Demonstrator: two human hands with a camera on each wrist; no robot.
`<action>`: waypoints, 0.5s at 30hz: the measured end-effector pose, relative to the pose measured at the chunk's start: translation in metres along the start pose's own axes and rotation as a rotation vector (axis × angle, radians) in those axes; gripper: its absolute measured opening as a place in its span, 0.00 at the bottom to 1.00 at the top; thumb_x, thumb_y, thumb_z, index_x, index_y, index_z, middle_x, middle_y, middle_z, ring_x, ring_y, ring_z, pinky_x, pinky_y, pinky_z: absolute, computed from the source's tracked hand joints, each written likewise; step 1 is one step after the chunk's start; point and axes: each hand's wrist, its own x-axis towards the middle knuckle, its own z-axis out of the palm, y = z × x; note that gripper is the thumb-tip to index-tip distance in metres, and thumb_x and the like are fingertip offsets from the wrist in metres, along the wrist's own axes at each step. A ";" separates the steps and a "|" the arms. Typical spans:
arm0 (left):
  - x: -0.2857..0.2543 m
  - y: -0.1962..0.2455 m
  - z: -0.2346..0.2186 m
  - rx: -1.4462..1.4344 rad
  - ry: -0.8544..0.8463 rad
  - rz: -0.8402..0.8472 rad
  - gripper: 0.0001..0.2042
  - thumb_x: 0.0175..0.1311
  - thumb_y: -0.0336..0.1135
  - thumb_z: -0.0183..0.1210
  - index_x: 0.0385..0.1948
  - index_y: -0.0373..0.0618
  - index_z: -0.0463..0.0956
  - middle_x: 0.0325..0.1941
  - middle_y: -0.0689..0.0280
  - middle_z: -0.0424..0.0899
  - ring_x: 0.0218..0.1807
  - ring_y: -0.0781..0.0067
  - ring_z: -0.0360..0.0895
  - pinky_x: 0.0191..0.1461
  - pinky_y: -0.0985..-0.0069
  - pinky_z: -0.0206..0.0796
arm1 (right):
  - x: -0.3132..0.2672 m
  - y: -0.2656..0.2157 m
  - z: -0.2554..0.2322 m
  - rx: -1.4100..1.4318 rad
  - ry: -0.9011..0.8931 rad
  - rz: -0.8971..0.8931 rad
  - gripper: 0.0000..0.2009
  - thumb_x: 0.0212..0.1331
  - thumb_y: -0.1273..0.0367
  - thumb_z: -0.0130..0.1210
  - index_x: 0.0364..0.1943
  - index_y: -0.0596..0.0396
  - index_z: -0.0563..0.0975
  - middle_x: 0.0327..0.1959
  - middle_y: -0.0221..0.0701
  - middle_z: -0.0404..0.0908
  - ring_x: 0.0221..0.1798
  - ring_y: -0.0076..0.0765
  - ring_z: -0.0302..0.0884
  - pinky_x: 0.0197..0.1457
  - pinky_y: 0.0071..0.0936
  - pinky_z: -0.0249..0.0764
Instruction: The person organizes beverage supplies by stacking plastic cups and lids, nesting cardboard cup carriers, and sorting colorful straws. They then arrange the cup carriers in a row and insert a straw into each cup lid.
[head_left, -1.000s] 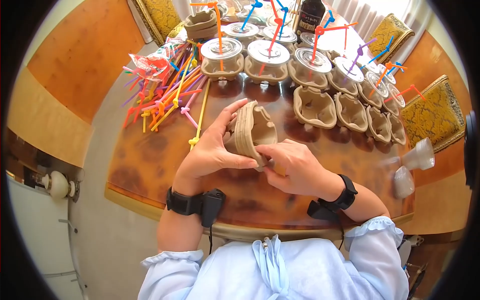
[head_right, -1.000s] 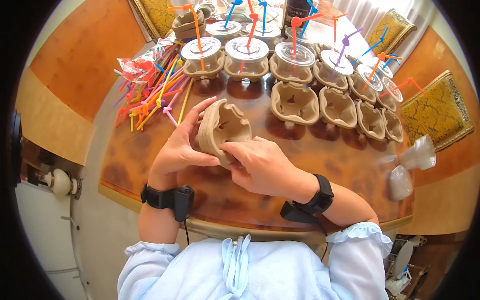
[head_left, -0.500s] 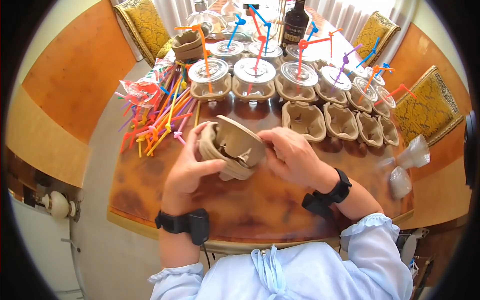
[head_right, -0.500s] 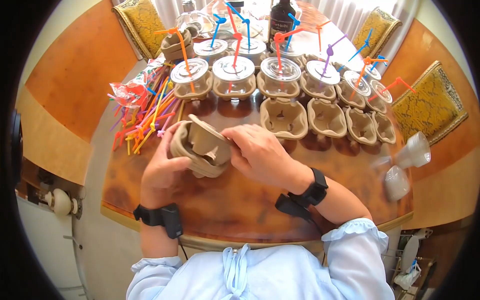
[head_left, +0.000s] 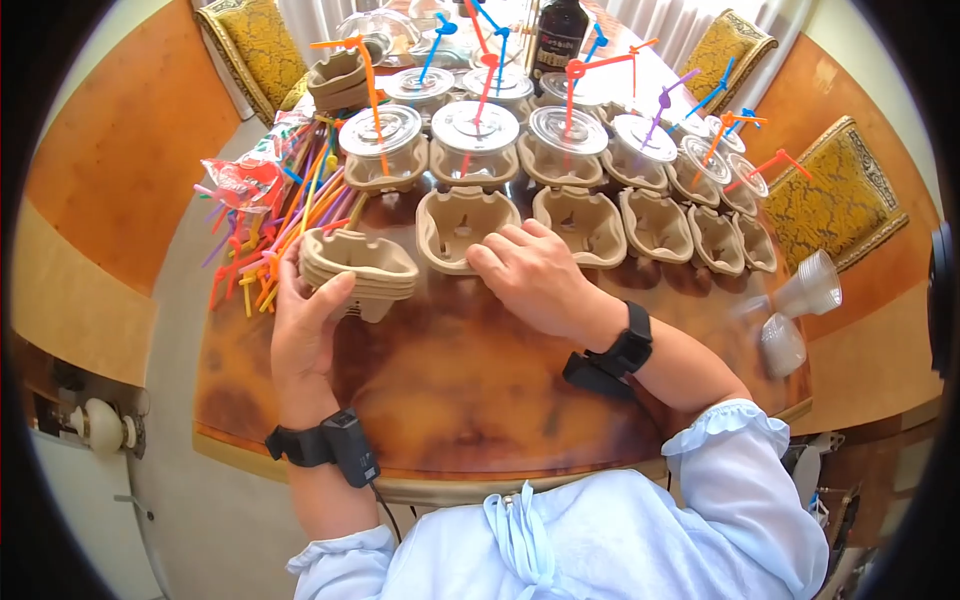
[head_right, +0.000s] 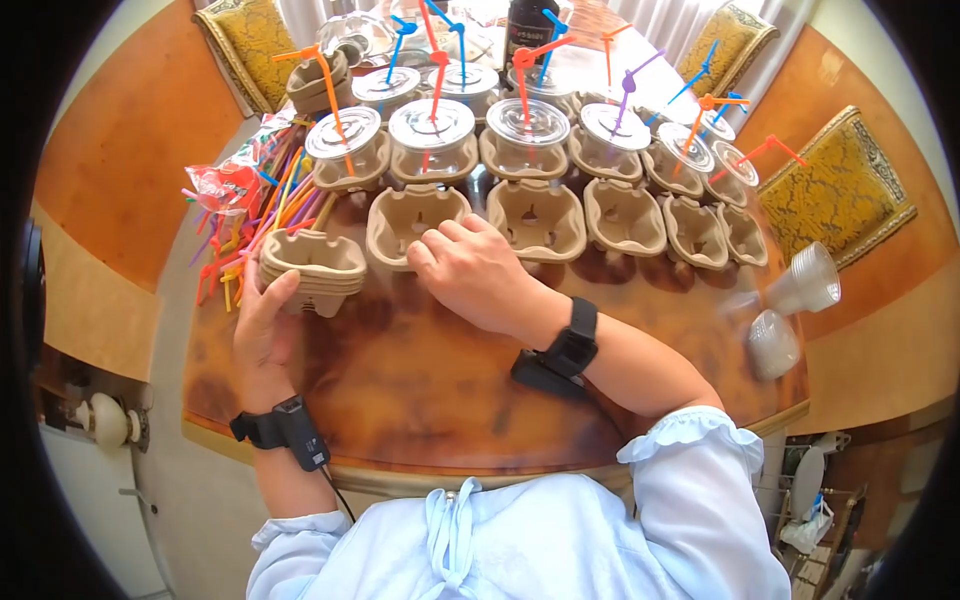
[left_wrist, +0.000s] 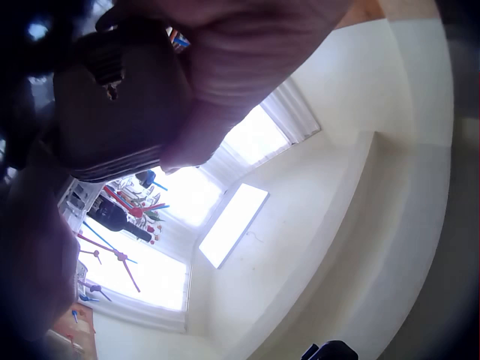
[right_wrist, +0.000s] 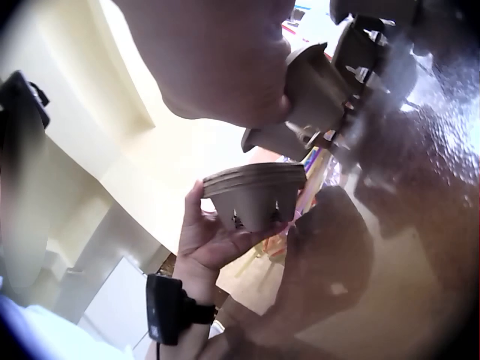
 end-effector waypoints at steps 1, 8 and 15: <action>-0.001 0.002 0.001 0.014 0.008 0.003 0.37 0.46 0.29 0.66 0.60 0.39 0.55 0.57 0.57 0.69 0.57 0.66 0.71 0.59 0.68 0.66 | -0.001 0.001 0.002 -0.040 -0.026 0.005 0.03 0.46 0.72 0.51 0.25 0.52 0.70 0.24 0.27 0.70 0.32 0.30 0.72 0.36 0.27 0.66; -0.009 0.010 0.005 -0.020 -0.154 0.079 0.40 0.44 0.29 0.67 0.62 0.39 0.53 0.57 0.59 0.68 0.58 0.66 0.69 0.61 0.69 0.64 | 0.003 -0.008 -0.021 0.127 -0.066 0.066 0.18 0.49 0.67 0.60 0.45 0.56 0.73 0.40 0.35 0.74 0.42 0.37 0.73 0.44 0.29 0.68; -0.020 0.009 0.017 -0.004 -0.317 0.044 0.49 0.35 0.26 0.72 0.65 0.45 0.50 0.57 0.63 0.65 0.59 0.70 0.66 0.63 0.72 0.59 | 0.018 -0.042 -0.028 0.939 -0.200 0.118 0.18 0.54 0.65 0.59 0.48 0.56 0.74 0.38 0.39 0.78 0.44 0.48 0.74 0.51 0.39 0.67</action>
